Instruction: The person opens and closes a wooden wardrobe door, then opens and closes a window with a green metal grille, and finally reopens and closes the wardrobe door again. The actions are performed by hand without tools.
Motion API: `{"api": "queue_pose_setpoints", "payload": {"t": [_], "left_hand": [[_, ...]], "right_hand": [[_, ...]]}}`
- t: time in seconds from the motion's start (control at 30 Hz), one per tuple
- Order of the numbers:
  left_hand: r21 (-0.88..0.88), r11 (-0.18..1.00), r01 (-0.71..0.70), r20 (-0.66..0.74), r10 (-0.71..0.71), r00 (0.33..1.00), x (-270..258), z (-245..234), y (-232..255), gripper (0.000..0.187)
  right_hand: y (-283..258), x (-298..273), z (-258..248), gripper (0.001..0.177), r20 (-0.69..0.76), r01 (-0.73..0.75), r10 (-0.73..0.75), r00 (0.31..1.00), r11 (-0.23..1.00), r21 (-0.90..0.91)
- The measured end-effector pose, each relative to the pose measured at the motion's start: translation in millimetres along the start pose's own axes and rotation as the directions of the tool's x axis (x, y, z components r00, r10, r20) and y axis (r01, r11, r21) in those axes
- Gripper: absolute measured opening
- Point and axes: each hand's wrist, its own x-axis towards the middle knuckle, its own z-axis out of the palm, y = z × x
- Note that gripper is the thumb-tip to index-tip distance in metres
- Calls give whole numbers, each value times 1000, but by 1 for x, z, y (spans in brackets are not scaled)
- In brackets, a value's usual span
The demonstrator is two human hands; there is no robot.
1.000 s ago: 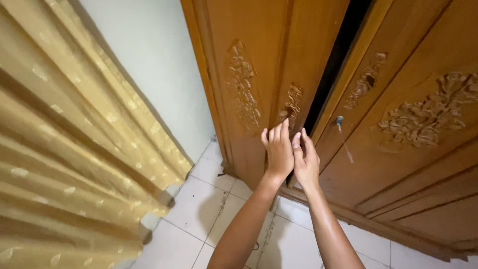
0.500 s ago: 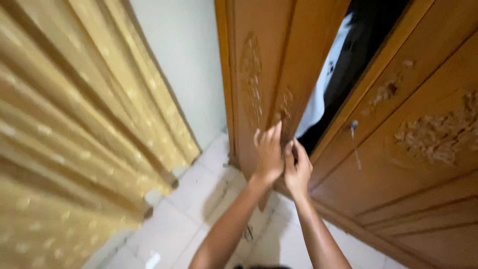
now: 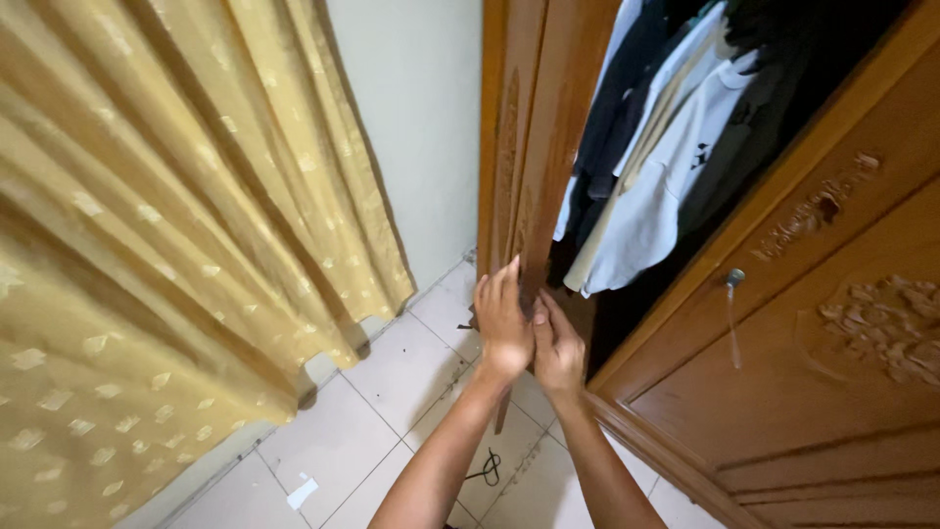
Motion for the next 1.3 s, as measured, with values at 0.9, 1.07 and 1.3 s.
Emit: {"api": "queue_pose_setpoints", "payload": {"t": [0.9,1.07,1.3], "left_hand": [[-155,988,30,18,-28,999,53,-143,-170,67],[-197,980,-23,-3,23,1000,66,-160,-194,64],[-202,979,-15,44,25,999,78,-172,-216,62]], "right_hand": [[-41,0,222,39,43,29,-42,998,963,267],[-44,5,255,38,-3,93,-94,996,975,203],[-53,8,279,36,-12,14,-12,1000,974,228]]}}
